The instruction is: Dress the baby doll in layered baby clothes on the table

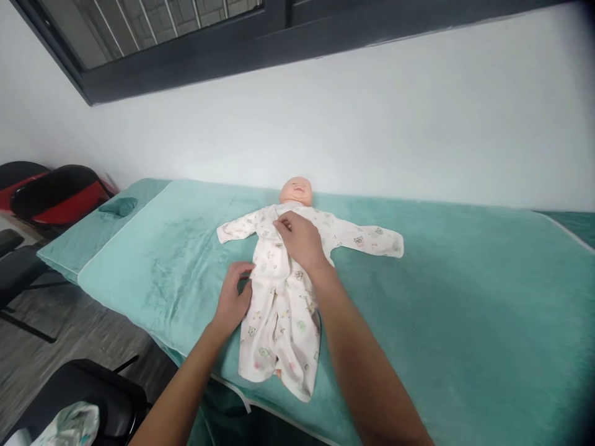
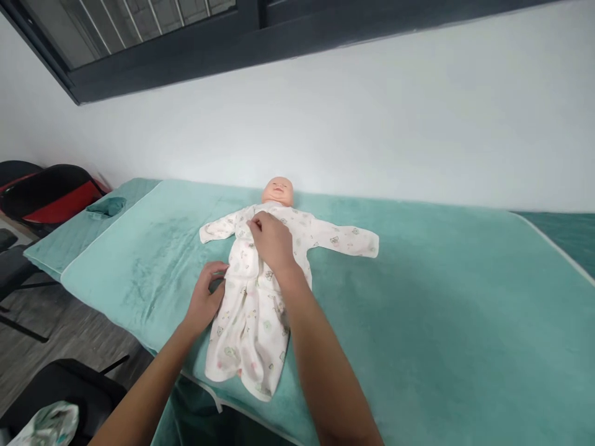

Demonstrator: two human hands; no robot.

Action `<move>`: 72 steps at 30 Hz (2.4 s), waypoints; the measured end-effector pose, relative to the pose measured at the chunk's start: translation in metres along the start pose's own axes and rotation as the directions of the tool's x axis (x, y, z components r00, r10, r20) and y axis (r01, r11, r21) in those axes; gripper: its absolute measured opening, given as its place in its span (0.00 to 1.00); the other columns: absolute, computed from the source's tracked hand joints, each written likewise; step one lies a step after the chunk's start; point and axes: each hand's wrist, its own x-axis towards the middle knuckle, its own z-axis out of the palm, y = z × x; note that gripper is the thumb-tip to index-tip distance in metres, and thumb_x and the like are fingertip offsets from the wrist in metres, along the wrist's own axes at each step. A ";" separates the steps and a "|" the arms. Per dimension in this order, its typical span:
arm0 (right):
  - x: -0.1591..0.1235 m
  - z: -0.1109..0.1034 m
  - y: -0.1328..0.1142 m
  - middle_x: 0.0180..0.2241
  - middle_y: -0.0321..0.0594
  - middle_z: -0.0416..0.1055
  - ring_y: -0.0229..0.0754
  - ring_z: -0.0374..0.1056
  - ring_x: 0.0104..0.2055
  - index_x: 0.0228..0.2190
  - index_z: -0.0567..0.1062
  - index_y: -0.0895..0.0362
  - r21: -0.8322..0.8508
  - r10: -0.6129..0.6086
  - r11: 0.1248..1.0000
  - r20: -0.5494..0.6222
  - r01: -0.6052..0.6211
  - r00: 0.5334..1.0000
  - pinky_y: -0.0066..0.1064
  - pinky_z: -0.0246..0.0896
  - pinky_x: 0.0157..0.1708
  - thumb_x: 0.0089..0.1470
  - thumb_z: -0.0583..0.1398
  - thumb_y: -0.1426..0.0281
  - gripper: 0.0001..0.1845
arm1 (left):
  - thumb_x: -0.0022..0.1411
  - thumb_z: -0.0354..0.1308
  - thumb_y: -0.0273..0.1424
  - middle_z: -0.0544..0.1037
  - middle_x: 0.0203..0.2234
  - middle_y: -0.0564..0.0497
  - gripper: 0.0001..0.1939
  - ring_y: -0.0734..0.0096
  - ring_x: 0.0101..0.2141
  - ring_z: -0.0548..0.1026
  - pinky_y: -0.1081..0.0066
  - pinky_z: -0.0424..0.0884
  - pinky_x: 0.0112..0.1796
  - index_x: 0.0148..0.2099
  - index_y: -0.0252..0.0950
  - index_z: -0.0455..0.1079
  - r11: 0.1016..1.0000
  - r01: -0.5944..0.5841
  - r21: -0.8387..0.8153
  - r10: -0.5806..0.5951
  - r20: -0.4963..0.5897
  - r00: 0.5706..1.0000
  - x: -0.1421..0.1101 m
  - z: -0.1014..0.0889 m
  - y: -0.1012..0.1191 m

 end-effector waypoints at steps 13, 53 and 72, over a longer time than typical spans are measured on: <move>0.005 -0.020 0.016 0.24 0.31 0.66 0.39 0.63 0.27 0.33 0.73 0.53 0.399 0.120 0.915 -0.136 -0.057 0.983 0.32 0.60 0.33 0.49 0.61 0.65 0.07 | 0.61 0.55 0.28 0.73 0.33 0.52 0.02 0.71 0.35 0.72 0.71 0.70 0.38 0.36 0.38 0.69 0.980 0.169 -0.104 -0.175 -0.051 0.983 -0.018 0.003 0.000; 0.031 -0.018 0.047 0.29 0.33 0.72 0.43 0.67 0.31 0.30 0.71 0.52 0.216 0.298 0.938 -0.094 -0.272 0.950 0.35 0.59 0.35 0.53 0.60 0.58 0.10 | 0.59 0.61 0.36 0.78 0.32 0.51 0.09 0.67 0.33 0.74 0.67 0.68 0.38 0.36 0.38 0.79 0.989 0.143 0.044 -0.146 0.080 0.986 0.197 0.076 0.034; 0.029 -0.008 0.067 0.46 0.41 0.79 0.47 0.72 0.51 0.40 0.81 0.53 0.609 0.207 0.791 -0.179 -0.057 0.962 0.41 0.66 0.54 0.53 0.64 0.59 0.15 | 0.61 0.60 0.34 0.82 0.33 0.50 0.08 0.67 0.36 0.77 0.68 0.70 0.42 0.35 0.36 0.79 0.942 0.195 -0.272 -0.174 0.099 0.980 0.185 0.080 0.048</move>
